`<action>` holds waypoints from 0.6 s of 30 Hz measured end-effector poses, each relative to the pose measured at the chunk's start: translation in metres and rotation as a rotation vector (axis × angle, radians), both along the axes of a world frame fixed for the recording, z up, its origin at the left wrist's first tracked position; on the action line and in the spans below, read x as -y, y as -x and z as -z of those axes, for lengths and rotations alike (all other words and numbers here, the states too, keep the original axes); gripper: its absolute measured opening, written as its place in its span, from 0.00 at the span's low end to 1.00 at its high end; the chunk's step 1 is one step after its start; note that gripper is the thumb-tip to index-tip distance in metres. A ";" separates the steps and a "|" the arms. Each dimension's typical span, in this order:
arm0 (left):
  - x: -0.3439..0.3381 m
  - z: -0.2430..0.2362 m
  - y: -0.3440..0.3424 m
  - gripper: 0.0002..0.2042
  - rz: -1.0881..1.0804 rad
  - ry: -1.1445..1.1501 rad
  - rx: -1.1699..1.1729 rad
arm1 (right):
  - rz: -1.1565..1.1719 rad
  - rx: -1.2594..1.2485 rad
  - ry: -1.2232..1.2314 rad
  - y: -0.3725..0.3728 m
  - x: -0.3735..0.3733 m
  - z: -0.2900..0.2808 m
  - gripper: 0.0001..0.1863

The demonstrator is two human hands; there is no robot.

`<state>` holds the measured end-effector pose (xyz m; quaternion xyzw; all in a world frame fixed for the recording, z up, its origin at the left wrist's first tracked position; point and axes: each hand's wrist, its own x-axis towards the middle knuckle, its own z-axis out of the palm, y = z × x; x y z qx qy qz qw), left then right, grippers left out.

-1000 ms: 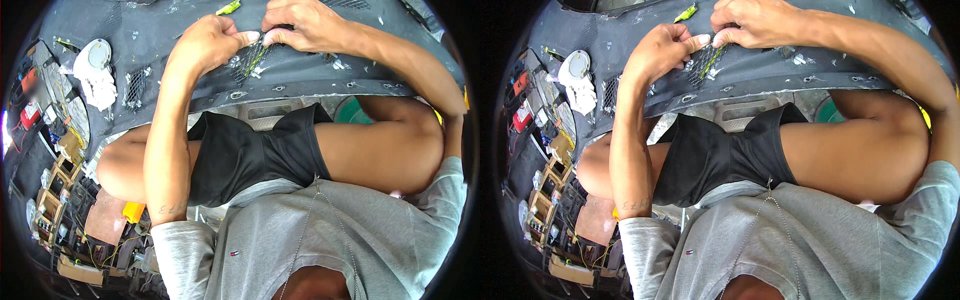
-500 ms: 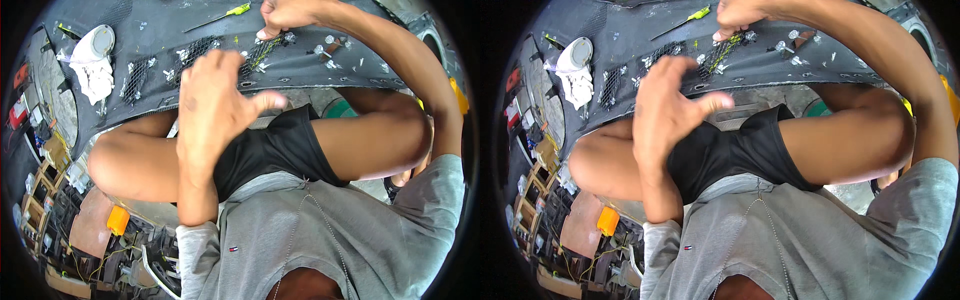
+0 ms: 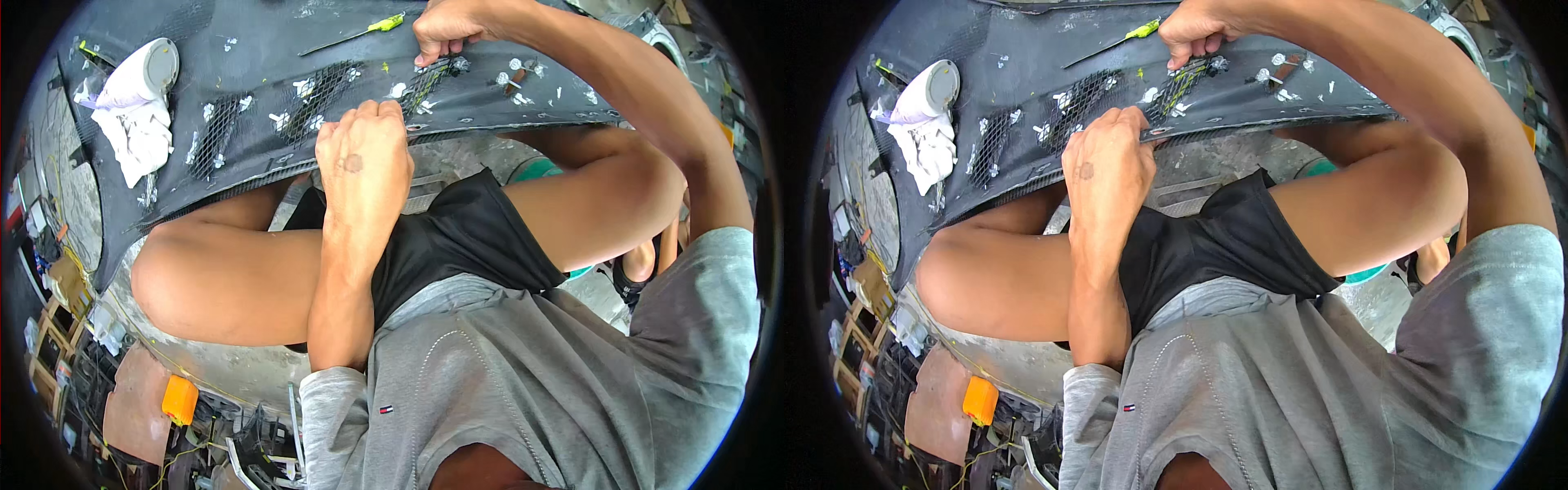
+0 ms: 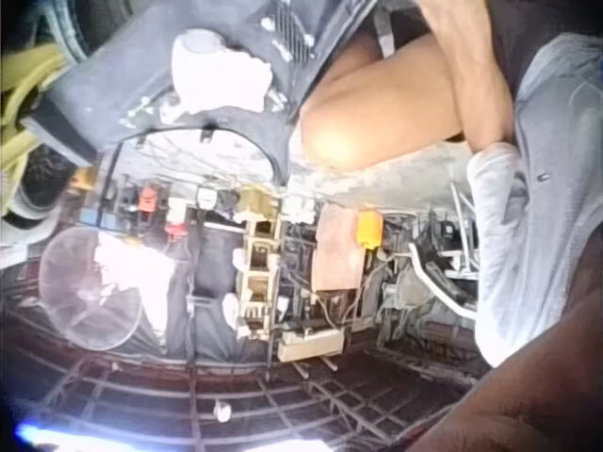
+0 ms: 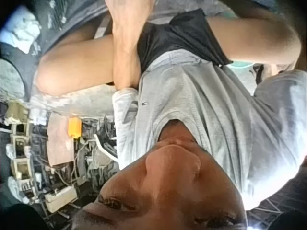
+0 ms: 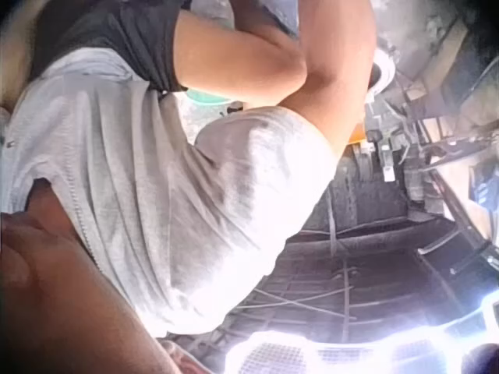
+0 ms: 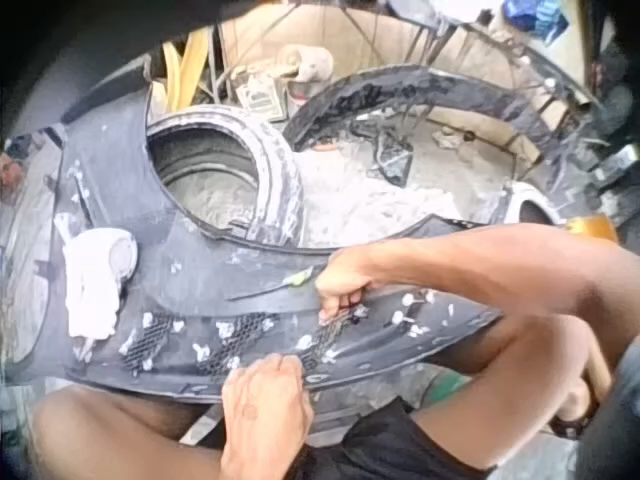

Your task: Repairing a car fender by applying wire mesh and adhesive to holes in the body panel.

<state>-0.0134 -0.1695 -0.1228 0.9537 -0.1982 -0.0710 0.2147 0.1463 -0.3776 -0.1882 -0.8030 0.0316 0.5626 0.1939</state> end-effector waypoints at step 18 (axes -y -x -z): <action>-0.003 -0.003 -0.089 0.30 -0.044 -0.278 -0.824 | -0.217 0.684 -0.953 0.040 0.013 -0.017 0.16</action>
